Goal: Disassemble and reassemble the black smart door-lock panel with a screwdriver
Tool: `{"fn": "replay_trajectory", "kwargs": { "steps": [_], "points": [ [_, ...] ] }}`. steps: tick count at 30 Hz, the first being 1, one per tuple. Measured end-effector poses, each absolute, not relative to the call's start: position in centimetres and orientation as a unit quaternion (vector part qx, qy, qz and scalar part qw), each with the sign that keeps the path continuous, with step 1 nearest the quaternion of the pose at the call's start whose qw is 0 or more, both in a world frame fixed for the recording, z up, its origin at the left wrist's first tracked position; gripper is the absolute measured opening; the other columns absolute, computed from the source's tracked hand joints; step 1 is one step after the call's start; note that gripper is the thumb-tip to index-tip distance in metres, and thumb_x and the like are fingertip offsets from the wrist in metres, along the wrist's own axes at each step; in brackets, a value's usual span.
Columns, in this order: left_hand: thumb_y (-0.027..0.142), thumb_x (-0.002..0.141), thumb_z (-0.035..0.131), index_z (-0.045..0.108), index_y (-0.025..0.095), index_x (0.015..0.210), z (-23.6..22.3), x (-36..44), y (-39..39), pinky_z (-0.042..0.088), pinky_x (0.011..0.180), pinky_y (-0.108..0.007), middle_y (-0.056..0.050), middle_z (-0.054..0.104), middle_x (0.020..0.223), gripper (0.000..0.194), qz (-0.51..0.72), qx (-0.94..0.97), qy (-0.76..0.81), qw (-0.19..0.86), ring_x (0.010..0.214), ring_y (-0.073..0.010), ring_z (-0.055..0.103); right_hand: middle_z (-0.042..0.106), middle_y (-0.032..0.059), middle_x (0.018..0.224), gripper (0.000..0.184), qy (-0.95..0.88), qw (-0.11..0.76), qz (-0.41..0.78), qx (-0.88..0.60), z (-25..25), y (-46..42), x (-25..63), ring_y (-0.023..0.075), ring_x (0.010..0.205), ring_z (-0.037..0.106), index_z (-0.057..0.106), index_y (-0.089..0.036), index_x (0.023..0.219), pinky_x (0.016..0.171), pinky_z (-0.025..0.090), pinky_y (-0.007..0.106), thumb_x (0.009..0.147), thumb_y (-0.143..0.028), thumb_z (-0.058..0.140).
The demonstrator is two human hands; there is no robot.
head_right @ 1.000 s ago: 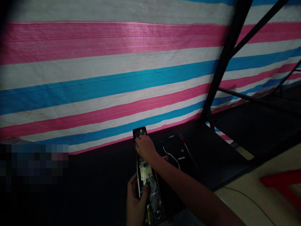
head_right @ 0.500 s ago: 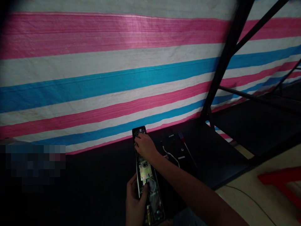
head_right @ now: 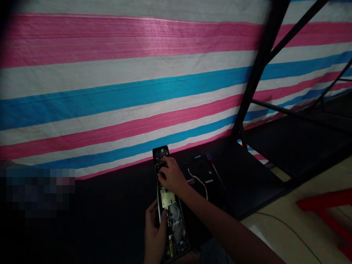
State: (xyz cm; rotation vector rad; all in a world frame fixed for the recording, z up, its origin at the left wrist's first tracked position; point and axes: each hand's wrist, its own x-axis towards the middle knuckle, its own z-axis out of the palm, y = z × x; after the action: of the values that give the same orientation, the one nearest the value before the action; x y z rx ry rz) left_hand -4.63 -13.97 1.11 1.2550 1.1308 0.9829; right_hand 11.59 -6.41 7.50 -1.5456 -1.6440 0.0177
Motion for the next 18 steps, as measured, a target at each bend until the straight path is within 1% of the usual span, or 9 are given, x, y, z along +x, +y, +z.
{"fn": "replay_trajectory", "kwargs": {
  "steps": [3,5,7,10,12,14,16,18],
  "points": [
    [0.052,0.086,0.063,0.052,0.02,0.129,1.0,-4.8,-13.9,0.055,0.092,-0.043,-0.014,0.069,0.119,0.055,0.41,0.538,0.483,0.556,0.109,-0.0304,0.068,0.04,0.0132,0.153,0.002,-0.678,0.365,0.025,-0.638,7.4,-7.0,11.1,0.0323,0.143,0.03,0.072,-0.018,0.079,0.111,0.034,0.05,0.079,-0.016,0.071],
    [0.052,0.086,0.063,0.052,0.02,0.129,0.9,-4.8,-13.9,0.054,0.092,-0.042,-0.014,0.069,0.119,0.054,0.411,0.541,0.484,0.552,0.109,-0.0303,0.068,0.033,0.0133,0.159,0.002,-0.676,0.333,0.044,-0.656,7.5,-6.8,10.9,0.0353,0.145,0.025,0.073,-0.017,0.079,0.11,0.032,0.055,0.078,-0.016,0.072],
    [0.051,0.087,0.062,0.052,0.02,0.129,0.9,-4.8,-14.0,0.054,0.093,-0.042,-0.014,0.069,0.119,0.053,0.413,0.543,0.481,0.551,0.11,-0.0299,0.067,0.03,0.0125,0.161,0.002,-0.665,0.316,0.062,-0.674,7.7,-6.3,10.8,0.0367,0.146,0.024,0.074,-0.018,0.078,0.108,0.032,0.057,0.077,-0.017,0.072],
    [0.051,0.086,0.062,0.052,0.02,0.128,1.1,-4.7,-14.0,0.053,0.093,-0.041,-0.014,0.069,0.119,0.053,0.413,0.542,0.479,0.553,0.111,-0.0295,0.067,0.028,0.0116,0.162,0.003,-0.653,0.302,0.077,-0.691,8.2,-5.8,10.6,0.0372,0.147,0.023,0.074,-0.018,0.077,0.107,0.032,0.058,0.078,-0.017,0.071],
    [0.053,0.085,0.063,0.053,0.02,0.127,1.3,-4.7,-14.0,0.053,0.093,-0.041,-0.013,0.069,0.119,0.054,0.412,0.541,0.487,0.549,0.112,-0.0295,0.066,0.026,0.0146,0.163,0.006,-0.647,0.288,0.079,-0.701,8.5,-5.8,10.2,0.0392,0.148,0.022,0.074,-0.016,0.078,0.108,0.032,0.058,0.079,-0.016,0.069],
    [0.056,0.085,0.061,0.054,0.019,0.127,1.5,-4.8,-13.9,0.053,0.093,-0.04,-0.013,0.069,0.119,0.056,0.411,0.541,0.493,0.543,0.112,-0.0296,0.066,0.026,0.0198,0.162,0.011,-0.645,0.272,0.076,-0.71,8.8,-6.0,9.7,0.0416,0.148,0.021,0.075,-0.012,0.081,0.108,0.031,0.059,0.082,-0.015,0.065],
    [0.058,0.087,0.057,0.054,0.018,0.127,1.6,-4.9,-13.8,0.052,0.094,-0.04,-0.013,0.068,0.119,0.057,0.406,0.546,0.496,0.539,0.113,-0.0293,0.065,0.025,0.0234,0.161,0.014,-0.643,0.26,0.084,-0.715,9.1,-6.2,9.3,0.0434,0.148,0.019,0.075,-0.009,0.084,0.109,0.03,0.06,0.083,-0.015,0.062],
    [0.059,0.09,0.05,0.053,0.018,0.129,1.5,-5.0,-13.8,0.051,0.095,-0.041,-0.013,0.068,0.12,0.056,0.396,0.556,0.498,0.534,0.114,-0.0288,0.064,0.022,0.024,0.161,0.014,-0.637,0.256,0.101,-0.72,9.5,-6.4,9.2,0.0437,0.149,0.018,0.074,-0.008,0.087,0.11,0.029,0.059,0.082,-0.016,0.063]
  ]
}}
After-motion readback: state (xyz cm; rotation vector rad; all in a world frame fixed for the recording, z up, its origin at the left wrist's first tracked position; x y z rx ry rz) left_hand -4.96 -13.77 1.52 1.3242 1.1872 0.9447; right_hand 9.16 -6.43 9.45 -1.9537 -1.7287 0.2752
